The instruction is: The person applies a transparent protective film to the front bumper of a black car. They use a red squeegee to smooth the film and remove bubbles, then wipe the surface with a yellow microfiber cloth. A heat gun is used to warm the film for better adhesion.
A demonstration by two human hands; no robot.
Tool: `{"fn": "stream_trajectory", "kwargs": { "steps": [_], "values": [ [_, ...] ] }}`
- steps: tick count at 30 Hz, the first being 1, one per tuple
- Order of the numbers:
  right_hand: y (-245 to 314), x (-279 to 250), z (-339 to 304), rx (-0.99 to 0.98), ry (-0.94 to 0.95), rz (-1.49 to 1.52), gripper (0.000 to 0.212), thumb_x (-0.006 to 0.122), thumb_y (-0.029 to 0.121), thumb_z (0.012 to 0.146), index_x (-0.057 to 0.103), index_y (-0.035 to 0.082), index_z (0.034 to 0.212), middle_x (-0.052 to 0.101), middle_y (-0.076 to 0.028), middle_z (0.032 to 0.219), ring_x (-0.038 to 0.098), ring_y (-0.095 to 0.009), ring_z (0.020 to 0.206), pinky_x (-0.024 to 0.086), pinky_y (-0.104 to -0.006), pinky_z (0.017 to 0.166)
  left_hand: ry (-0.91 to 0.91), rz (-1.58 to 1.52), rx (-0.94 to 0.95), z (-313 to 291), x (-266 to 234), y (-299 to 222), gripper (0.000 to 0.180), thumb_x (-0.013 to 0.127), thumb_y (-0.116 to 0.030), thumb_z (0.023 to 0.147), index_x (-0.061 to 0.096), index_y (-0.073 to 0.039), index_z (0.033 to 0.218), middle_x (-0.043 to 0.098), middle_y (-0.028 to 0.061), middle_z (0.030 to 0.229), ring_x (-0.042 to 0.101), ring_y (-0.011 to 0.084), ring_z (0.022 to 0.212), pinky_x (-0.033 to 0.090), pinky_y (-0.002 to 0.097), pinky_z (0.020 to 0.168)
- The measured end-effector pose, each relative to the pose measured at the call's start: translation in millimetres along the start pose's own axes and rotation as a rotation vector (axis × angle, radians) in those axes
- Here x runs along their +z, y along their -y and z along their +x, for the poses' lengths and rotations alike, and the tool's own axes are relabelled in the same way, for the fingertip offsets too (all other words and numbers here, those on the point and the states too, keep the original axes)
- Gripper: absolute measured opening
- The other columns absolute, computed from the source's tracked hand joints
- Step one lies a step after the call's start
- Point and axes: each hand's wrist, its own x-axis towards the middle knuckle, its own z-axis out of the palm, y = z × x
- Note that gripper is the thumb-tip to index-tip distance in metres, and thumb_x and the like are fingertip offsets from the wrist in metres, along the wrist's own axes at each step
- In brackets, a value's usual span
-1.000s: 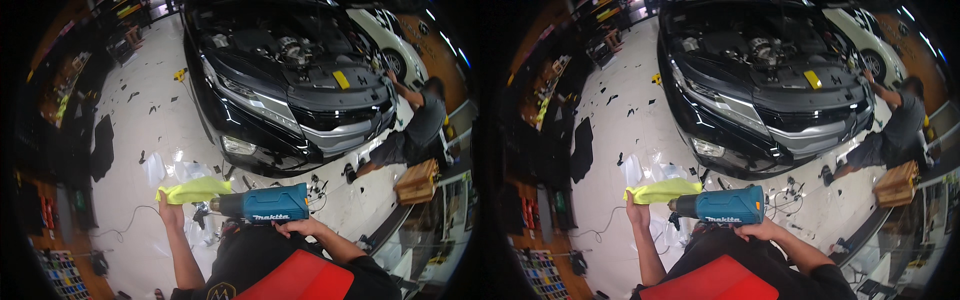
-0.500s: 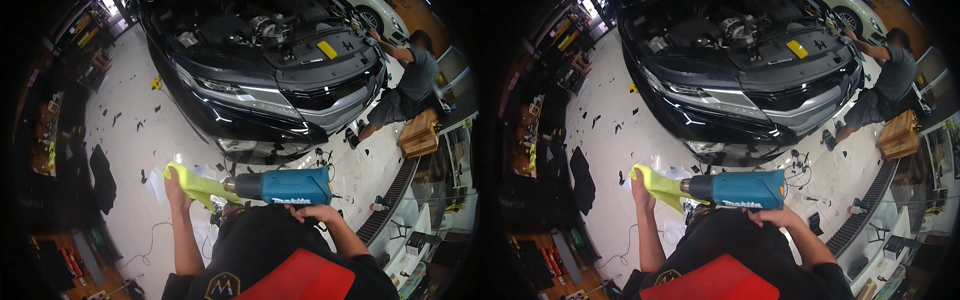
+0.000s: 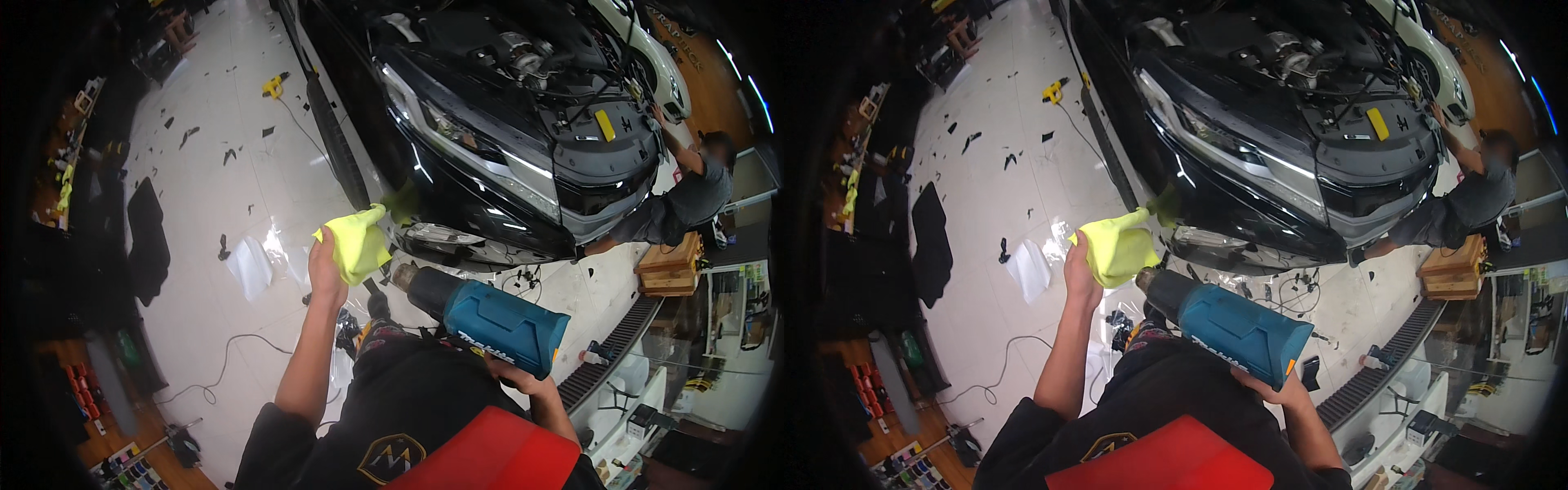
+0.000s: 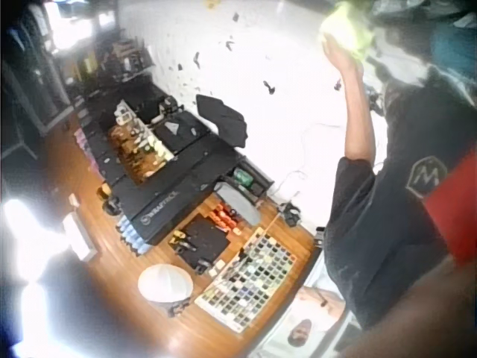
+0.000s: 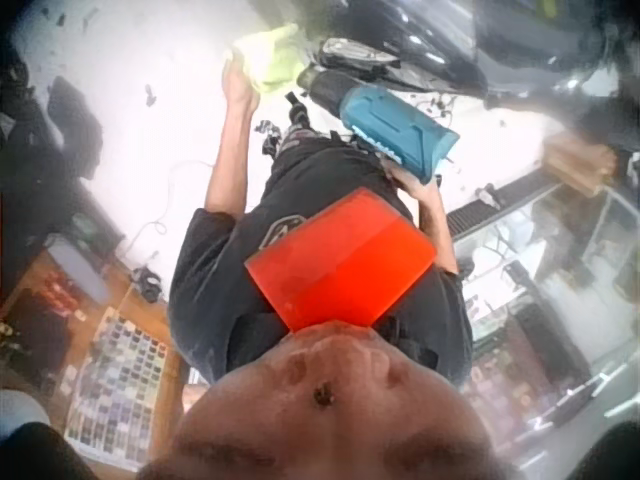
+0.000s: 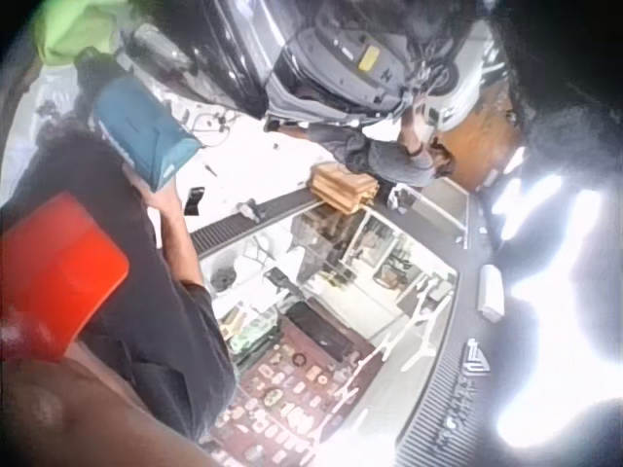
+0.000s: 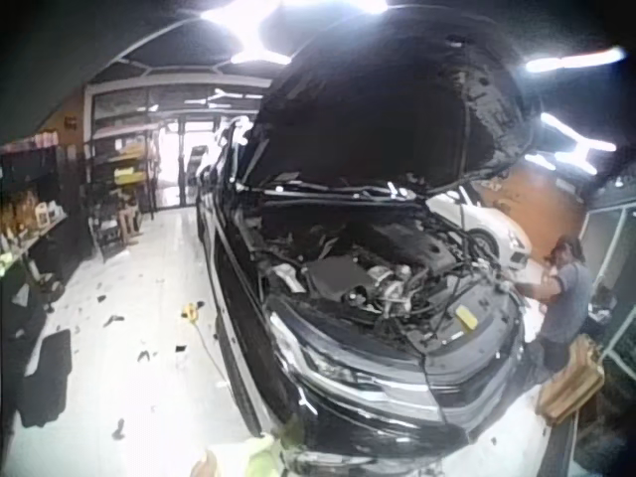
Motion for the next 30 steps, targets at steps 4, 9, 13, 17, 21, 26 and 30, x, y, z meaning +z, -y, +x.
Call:
{"fn": "stream_trajectory", "kwargs": {
  "steps": [4, 9, 13, 17, 21, 26, 30],
  "values": [
    [24, 24, 8, 0.034, -0.060, -0.140, 0.038, 0.083, 0.010, 0.083, 0.069, 0.003, 0.118, 0.071, -0.011, 0.111, 0.068, -0.027, 0.100, 0.053, -0.0383, 0.089, -0.001, -0.032, -0.034, 7, -7, -6, 0.046, 0.043, -0.040, 0.112, 0.056, 0.000, 0.130, 0.066, 0.0107, 0.121, 0.066, 0.0191, 0.107, 0.053, 0.0349, 0.095],
    [45, 31, 23, 0.236, -0.001, -0.009, 0.044, 0.083, 0.012, 0.084, 0.066, 0.003, 0.124, 0.070, -0.012, 0.118, 0.067, -0.026, 0.106, 0.053, -0.0385, 0.092, 0.028, -0.034, -0.093, 15, -15, -12, 0.048, 0.045, -0.044, 0.111, 0.055, -0.001, 0.131, 0.066, 0.0103, 0.120, 0.066, 0.0205, 0.109, 0.053, 0.0363, 0.096],
    [44, 50, 16, 0.100, -0.204, -0.257, 0.032, 0.076, 0.007, 0.087, 0.069, 0.004, 0.118, 0.071, -0.008, 0.111, 0.068, -0.021, 0.098, 0.053, -0.0337, 0.086, 0.041, -0.010, -0.128, 25, 1, -12, 0.046, 0.046, -0.044, 0.111, 0.057, -0.003, 0.129, 0.067, 0.0086, 0.115, 0.066, 0.0174, 0.102, 0.054, 0.0336, 0.089],
    [51, 41, 15, 0.044, -0.093, -0.457, 0.035, 0.077, 0.011, 0.088, 0.070, 0.009, 0.122, 0.071, -0.005, 0.117, 0.068, -0.021, 0.103, 0.053, -0.0365, 0.093, -0.002, -0.088, -0.140, 47, -4, 2, 0.042, 0.049, -0.043, 0.110, 0.059, -0.005, 0.123, 0.068, 0.0065, 0.106, 0.067, 0.0157, 0.091, 0.055, 0.0314, 0.080],
    [48, 33, -2, 0.406, -0.158, -0.092, 0.060, 0.081, 0.012, 0.085, 0.058, 0.007, 0.140, 0.063, -0.011, 0.138, 0.063, -0.026, 0.120, 0.050, -0.0412, 0.105, -0.024, -0.131, -0.131, 68, -10, 9, 0.040, 0.052, -0.043, 0.109, 0.061, -0.006, 0.119, 0.069, 0.0045, 0.097, 0.067, 0.0126, 0.078, 0.056, 0.0283, 0.063],
    [54, 28, 11, 0.493, -0.285, 0.311, 0.056, 0.079, 0.011, 0.084, 0.058, 0.005, 0.137, 0.065, -0.013, 0.130, 0.066, -0.028, 0.113, 0.052, -0.0402, 0.100, 0.002, -0.132, -0.052, 85, 4, 5, 0.040, 0.049, -0.039, 0.110, 0.059, -0.002, 0.123, 0.069, 0.0084, 0.106, 0.069, 0.0173, 0.094, 0.056, 0.0341, 0.082],
    [64, 29, 42, 0.162, -0.103, -0.408, 0.052, 0.077, 0.009, 0.082, 0.060, 0.003, 0.132, 0.069, -0.015, 0.120, 0.068, -0.031, 0.108, 0.053, -0.0397, 0.095, -0.026, -0.052, 0.096, 118, 47, 3, 0.040, 0.053, -0.038, 0.109, 0.065, 0.000, 0.107, 0.066, 0.0044, 0.091, 0.062, 0.0114, 0.079, 0.051, 0.0286, 0.070]
  ]
}}
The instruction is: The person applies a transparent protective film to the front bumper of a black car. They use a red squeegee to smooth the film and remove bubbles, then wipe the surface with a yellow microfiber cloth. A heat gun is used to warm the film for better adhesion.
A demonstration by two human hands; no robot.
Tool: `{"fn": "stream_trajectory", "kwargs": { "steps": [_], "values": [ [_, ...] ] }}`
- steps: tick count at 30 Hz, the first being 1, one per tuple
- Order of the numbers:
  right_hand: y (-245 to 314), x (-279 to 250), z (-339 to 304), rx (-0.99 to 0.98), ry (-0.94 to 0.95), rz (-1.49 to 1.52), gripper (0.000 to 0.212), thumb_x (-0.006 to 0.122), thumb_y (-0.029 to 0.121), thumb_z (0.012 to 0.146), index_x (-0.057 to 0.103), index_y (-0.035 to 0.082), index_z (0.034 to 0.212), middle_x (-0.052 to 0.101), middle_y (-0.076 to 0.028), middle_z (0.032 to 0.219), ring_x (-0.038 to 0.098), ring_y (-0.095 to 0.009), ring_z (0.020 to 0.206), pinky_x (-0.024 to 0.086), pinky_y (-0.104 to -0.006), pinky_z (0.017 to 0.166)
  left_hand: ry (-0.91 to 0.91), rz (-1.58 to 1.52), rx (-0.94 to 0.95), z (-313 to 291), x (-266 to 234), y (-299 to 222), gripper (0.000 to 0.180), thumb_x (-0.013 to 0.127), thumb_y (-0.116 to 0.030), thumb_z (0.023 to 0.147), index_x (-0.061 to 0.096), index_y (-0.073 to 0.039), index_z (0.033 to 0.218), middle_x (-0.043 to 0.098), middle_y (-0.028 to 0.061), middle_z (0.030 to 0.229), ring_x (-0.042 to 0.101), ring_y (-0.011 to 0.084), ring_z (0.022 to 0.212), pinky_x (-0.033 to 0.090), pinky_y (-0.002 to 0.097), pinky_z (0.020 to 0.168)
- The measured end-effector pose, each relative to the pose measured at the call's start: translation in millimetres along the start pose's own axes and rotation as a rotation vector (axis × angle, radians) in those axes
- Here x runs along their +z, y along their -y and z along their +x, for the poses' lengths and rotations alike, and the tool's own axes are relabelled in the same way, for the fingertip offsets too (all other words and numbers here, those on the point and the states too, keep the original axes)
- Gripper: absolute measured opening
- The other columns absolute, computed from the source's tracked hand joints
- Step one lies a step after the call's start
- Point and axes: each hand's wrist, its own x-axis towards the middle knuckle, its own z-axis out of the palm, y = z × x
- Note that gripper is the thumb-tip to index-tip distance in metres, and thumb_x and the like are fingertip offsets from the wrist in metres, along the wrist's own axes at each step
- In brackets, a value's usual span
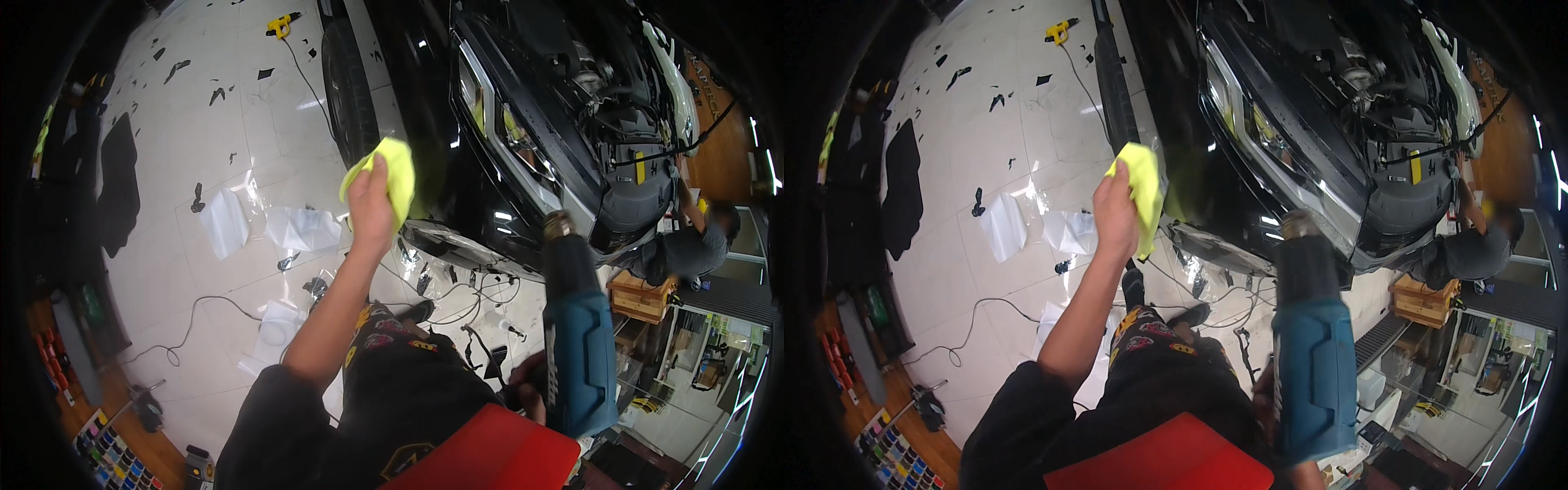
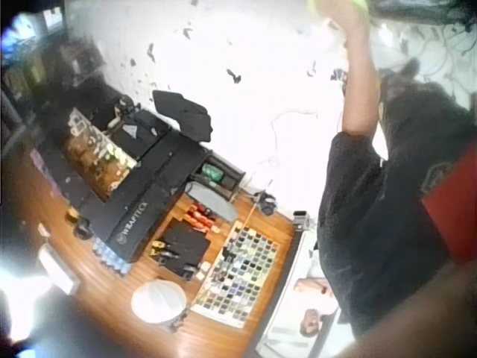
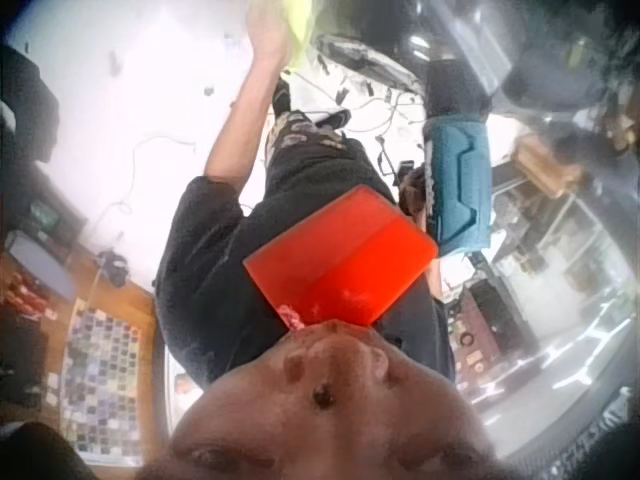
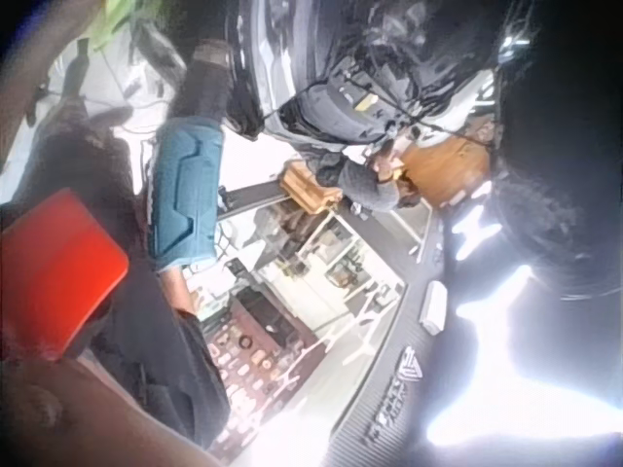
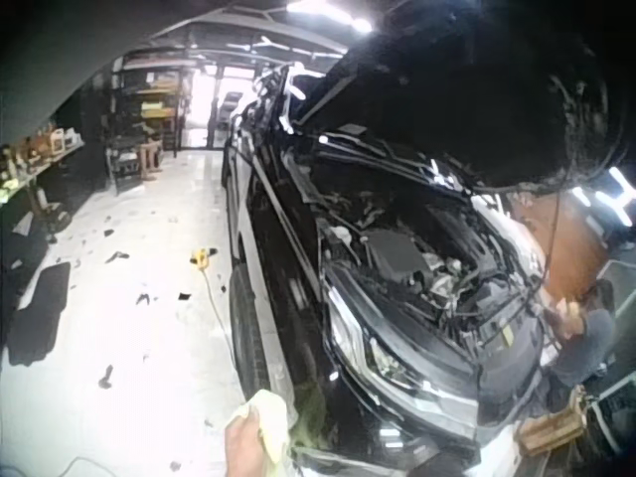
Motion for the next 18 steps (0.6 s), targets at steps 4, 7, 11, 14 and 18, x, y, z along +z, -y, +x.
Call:
{"fn": "stream_trajectory", "kwargs": {
  "steps": [4, 7, 11, 14, 18],
  "values": [
    [24, -3, 74, -0.522, -0.153, -0.490, 0.048, 0.075, 0.007, 0.081, 0.062, 0.002, 0.127, 0.073, -0.016, 0.110, 0.070, -0.033, 0.102, 0.055, -0.0391, 0.091, -0.087, -0.013, 0.159, 38, 46, 2, 0.042, 0.057, -0.036, 0.108, 0.064, -0.002, 0.083, 0.057, -0.0023, 0.073, 0.048, 0.0052, 0.067, 0.041, 0.0257, 0.061],
    [69, 0, 152, -0.688, -0.243, -0.304, 0.052, 0.074, 0.005, 0.078, 0.059, -0.001, 0.127, 0.075, -0.018, 0.100, 0.073, -0.037, 0.095, 0.057, -0.0386, 0.086, -0.115, -0.092, 0.169, 58, 48, 16, 0.041, 0.058, -0.036, 0.108, 0.063, -0.004, 0.081, 0.055, -0.0033, 0.073, 0.047, 0.0050, 0.066, 0.039, 0.0257, 0.059],
    [123, 8, 210, -0.573, -0.243, -0.169, 0.056, 0.075, 0.006, 0.077, 0.053, -0.004, 0.128, 0.075, -0.020, 0.096, 0.073, -0.042, 0.089, 0.058, -0.0411, 0.080, -0.145, -0.120, 0.088, 56, 10, 29, 0.038, 0.058, -0.037, 0.107, 0.066, 0.000, 0.109, 0.065, 0.0033, 0.091, 0.062, 0.0091, 0.079, 0.049, 0.0255, 0.069],
    [132, 8, 228, -0.594, -0.217, -0.236, 0.054, 0.074, 0.006, 0.078, 0.053, -0.007, 0.126, 0.075, -0.021, 0.097, 0.073, -0.043, 0.090, 0.058, -0.0411, 0.080, -0.131, -0.093, 0.077, 37, -37, 36, 0.039, 0.054, -0.038, 0.109, 0.065, 0.000, 0.114, 0.066, 0.0048, 0.096, 0.063, 0.0102, 0.084, 0.050, 0.0264, 0.075],
    [142, 3, 232, -0.573, -0.189, -0.341, 0.054, 0.075, 0.006, 0.077, 0.054, -0.005, 0.126, 0.075, -0.020, 0.098, 0.074, -0.041, 0.090, 0.058, -0.0402, 0.081, -0.289, -0.195, 0.059, 15, -53, 35, 0.037, 0.056, -0.037, 0.109, 0.067, -0.003, 0.100, 0.061, -0.0017, 0.083, 0.053, 0.0045, 0.072, 0.042, 0.0233, 0.064]
  ]
}}
